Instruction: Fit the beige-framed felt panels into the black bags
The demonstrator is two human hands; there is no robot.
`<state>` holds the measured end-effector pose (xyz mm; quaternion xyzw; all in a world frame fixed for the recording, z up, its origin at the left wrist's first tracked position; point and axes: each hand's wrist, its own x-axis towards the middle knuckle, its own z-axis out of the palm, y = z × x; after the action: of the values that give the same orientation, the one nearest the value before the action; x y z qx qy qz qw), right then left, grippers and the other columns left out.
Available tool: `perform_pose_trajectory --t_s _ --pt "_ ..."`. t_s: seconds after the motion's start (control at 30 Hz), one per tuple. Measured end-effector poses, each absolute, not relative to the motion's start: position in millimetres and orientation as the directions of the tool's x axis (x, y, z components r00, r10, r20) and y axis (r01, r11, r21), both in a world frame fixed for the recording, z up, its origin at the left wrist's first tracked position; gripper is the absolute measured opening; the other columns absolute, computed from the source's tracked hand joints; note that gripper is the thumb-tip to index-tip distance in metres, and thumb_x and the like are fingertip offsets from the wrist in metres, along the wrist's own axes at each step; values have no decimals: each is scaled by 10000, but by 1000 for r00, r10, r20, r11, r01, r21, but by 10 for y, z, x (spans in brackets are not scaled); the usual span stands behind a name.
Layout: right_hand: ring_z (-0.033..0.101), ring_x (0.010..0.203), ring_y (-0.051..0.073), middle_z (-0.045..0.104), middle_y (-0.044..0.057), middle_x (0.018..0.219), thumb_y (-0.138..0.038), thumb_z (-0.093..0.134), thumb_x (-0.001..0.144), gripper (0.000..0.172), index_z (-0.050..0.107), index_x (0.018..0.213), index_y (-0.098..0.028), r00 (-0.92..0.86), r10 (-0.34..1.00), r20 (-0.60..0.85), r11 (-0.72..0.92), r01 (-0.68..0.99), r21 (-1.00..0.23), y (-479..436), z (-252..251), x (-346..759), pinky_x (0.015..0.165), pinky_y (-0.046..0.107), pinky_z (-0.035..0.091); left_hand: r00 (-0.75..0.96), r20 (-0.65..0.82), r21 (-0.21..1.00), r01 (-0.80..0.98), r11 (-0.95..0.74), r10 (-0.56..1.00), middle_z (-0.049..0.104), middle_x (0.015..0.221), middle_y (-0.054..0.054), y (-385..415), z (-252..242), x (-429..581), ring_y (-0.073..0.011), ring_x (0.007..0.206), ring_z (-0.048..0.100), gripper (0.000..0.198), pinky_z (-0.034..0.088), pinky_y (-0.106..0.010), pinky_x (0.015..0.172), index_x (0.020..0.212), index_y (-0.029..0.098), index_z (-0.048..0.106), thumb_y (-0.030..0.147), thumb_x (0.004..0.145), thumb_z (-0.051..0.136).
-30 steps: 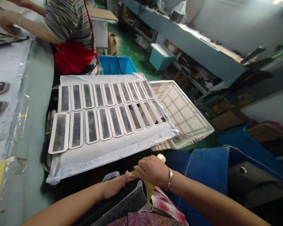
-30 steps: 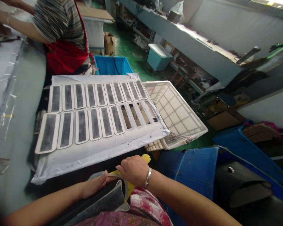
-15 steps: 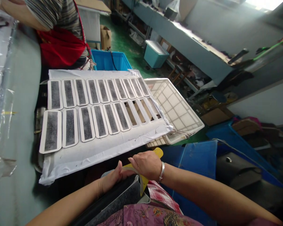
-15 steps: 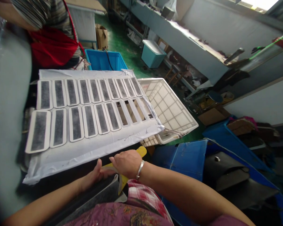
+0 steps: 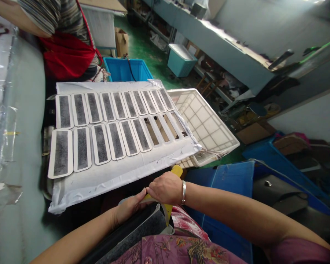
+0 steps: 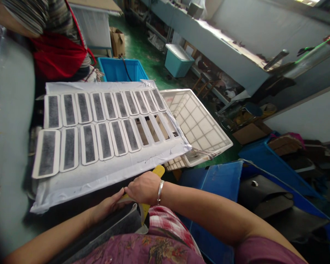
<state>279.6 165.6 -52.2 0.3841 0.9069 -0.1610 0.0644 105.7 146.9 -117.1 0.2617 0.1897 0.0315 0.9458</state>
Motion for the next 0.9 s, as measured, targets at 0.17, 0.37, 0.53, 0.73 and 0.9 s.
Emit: perform_pose_trajectory --t_s 0.17,0.37,0.53,0.73,0.9 --pt "580 549 140 641 51 623 -324 305 935 436 602 664 -154 -698 668 -256 654 716 -246 1663 -499 2781 454 251 222 874 -436 668 154 728 215 616 1136 -100 1466 -1350 967 -257 1103 514 707 296 -399 1033 1254 96 491 602 883 164" --pt "595 553 155 654 55 641 -351 324 934 432 601 663 -159 -649 701 -294 600 760 -248 1617 -501 2776 458 251 252 892 -349 909 246 337 287 605 1175 -39 1559 -1226 891 -218 1078 518 615 295 -353 1031 1261 159 506 542 912 174" --pt "613 596 165 664 65 680 -344 276 949 450 595 690 -161 -509 801 -315 456 860 -228 1508 -541 2794 506 260 309 902 -348 919 274 284 256 582 1214 -43 1572 -1133 915 -238 1145 484 619 280 -362 1037 1260 204 512 578 894 181" --pt "615 609 173 662 63 685 -354 239 956 482 599 700 -161 -517 806 -287 474 855 -210 1535 -526 2778 490 259 296 949 -207 737 -9 676 238 564 1211 -131 1549 -1144 942 -302 1133 483 808 298 -443 1003 1256 94 490 647 850 63" --pt "606 581 158 650 55 658 -332 328 935 400 593 696 -151 -637 721 -272 595 771 -229 1601 -492 2759 468 253 262 832 -396 875 214 433 389 632 888 -48 1509 -1237 861 -249 914 521 599 365 -347 905 957 106 617 555 888 228"
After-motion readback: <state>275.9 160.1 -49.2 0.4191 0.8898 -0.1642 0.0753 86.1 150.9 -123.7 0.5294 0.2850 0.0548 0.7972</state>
